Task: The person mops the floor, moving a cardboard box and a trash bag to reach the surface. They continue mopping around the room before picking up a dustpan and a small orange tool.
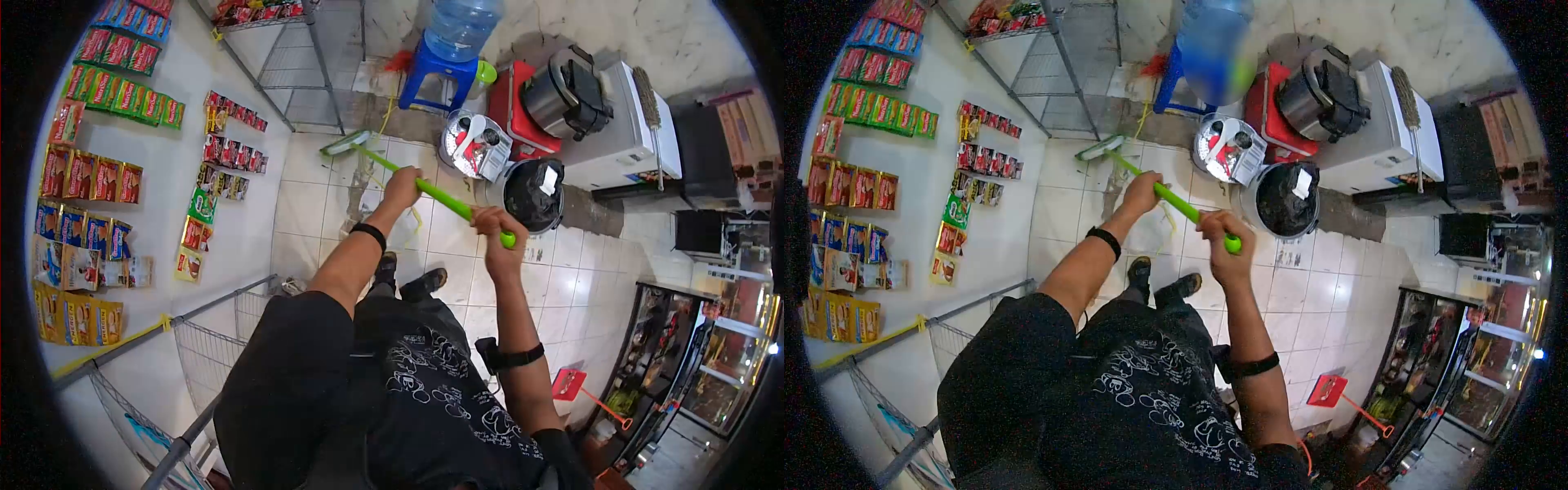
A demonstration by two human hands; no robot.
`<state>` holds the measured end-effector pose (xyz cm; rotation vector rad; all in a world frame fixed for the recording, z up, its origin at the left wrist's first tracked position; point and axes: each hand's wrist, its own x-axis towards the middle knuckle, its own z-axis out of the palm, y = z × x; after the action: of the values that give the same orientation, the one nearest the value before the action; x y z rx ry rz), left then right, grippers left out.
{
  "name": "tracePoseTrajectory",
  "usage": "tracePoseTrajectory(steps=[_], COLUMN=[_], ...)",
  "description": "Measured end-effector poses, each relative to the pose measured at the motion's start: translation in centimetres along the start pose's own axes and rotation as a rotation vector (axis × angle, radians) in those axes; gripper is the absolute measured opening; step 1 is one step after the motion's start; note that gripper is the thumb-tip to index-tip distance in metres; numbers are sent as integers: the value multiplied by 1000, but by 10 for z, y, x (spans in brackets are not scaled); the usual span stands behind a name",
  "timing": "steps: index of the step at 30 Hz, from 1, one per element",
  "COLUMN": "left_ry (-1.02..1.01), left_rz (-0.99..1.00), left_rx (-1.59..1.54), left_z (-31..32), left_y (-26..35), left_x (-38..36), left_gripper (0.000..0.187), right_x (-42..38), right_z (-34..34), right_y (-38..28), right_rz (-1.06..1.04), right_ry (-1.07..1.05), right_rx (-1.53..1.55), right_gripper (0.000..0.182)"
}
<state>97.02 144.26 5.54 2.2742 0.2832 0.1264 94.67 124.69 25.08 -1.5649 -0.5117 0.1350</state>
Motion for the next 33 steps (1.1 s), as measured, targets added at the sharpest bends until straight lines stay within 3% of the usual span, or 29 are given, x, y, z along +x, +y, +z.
tracePoseTrajectory(steps=[3,7,11,16,18,21,23,28,33], left_ry=[-118,-215,-328,-445,-541,-603,-583,-765,-1135], left_rz=[-1,-57,87,111,270,323,389,494,430], left_rx=[171,177,174,81,135,172,0,-117,-93], left_z=[10,26,56,116,143,191,224,278,273], left_y=[-34,-21,10,75,104,148,175,263,343], left_x=[-31,-80,-118,-177,-198,-239,-270,-366,-431], left_gripper=[9,10,9,12,11,11,11,12,13], right_x=[-18,-49,-96,-182,-225,-286,-324,-400,-450], right_z=[0,-26,-62,-115,-139,-176,-197,-230,-239], right_y=[19,9,-19,-55,-70,-88,-107,-172,-216], right_rz=[98,210,267,187,225,212,216,172,118], right_ry=[-114,-110,-58,62,192,314,394,604,770], right_rx=[8,29,20,46,-39,-49,-67,-61,-113], right_gripper=[29,31,32,36,36,38,39,40,37])
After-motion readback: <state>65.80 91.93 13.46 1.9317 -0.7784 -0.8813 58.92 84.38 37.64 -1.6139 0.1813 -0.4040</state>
